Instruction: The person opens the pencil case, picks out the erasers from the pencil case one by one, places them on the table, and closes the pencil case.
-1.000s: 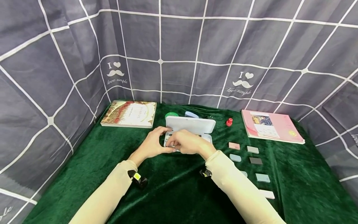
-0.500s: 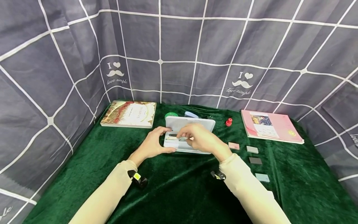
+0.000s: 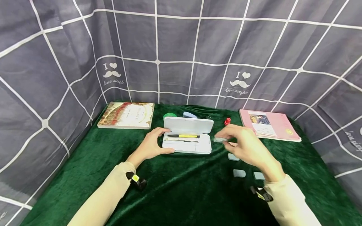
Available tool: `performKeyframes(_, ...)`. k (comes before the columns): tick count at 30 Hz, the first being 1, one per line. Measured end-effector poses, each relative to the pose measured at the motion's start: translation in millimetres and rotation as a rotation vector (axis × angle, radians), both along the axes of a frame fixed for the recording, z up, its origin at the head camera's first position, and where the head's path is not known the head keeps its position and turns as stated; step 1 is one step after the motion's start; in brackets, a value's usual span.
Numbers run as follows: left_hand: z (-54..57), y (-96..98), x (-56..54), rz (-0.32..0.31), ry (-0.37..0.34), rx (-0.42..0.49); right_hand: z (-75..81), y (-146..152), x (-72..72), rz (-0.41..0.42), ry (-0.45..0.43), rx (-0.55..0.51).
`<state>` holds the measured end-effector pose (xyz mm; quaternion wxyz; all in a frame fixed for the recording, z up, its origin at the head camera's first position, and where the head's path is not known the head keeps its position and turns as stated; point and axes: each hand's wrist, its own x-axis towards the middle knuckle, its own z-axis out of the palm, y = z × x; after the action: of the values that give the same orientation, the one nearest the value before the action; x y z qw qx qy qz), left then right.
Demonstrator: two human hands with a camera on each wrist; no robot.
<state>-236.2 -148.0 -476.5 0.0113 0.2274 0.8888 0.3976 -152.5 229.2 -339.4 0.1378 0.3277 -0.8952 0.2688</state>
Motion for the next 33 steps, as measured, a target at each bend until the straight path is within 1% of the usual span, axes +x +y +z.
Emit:
performKeyframes(4, 1.4, -0.4, 0.9, 0.000, -0.001, 0.003, -0.6, 22, 22.9, -0.029, 0.057, -0.008)
performKeyframes(7, 2.3, -0.9, 1.6, -0.001, -0.004, 0.007, -8.3, 34, 41.2, -0.041, 0.062, -0.024)
performKeyframes(10, 2.3, -0.9, 1.6, -0.004, -0.004, 0.008, -22.3, 43, 60.8, -0.065, 0.011, -0.038)
performKeyframes(12, 1.8, -0.8, 1.1, -0.005, 0.000, 0.007, -34.3, 48, 73.5, -0.085, -0.054, -0.065)
performKeyframes(16, 0.1, -0.6, 0.0, -0.003, 0.005, 0.011, -58.1, 56, 91.2, -0.112, -0.107, -0.078)
performKeyframes(21, -1.6, -0.5, -1.0, -0.006, 0.000, 0.014, -80.6, 61, 101.9, -0.095, -0.089, -0.061)
performKeyframes(25, -0.2, -0.7, -0.1, -0.007, 0.007, 0.016, -90.2, 63, 104.8, -0.061, -0.088, -0.046)
performKeyframes(29, -0.3, -0.7, -0.2, -0.006, 0.009, 0.019, -90.8, 65, 103.9, -0.005, -0.105, -0.037)
performKeyframes(31, -0.6, -0.8, -0.2, -0.007, 0.009, 0.020, -87.6, 66, 102.8, 0.021, -0.123, -0.028)
performKeyframes(33, -0.9, -0.7, -0.3, -0.008, 0.007, 0.023, -82.1, 67, 101.3, 0.015, -0.132, -0.027)
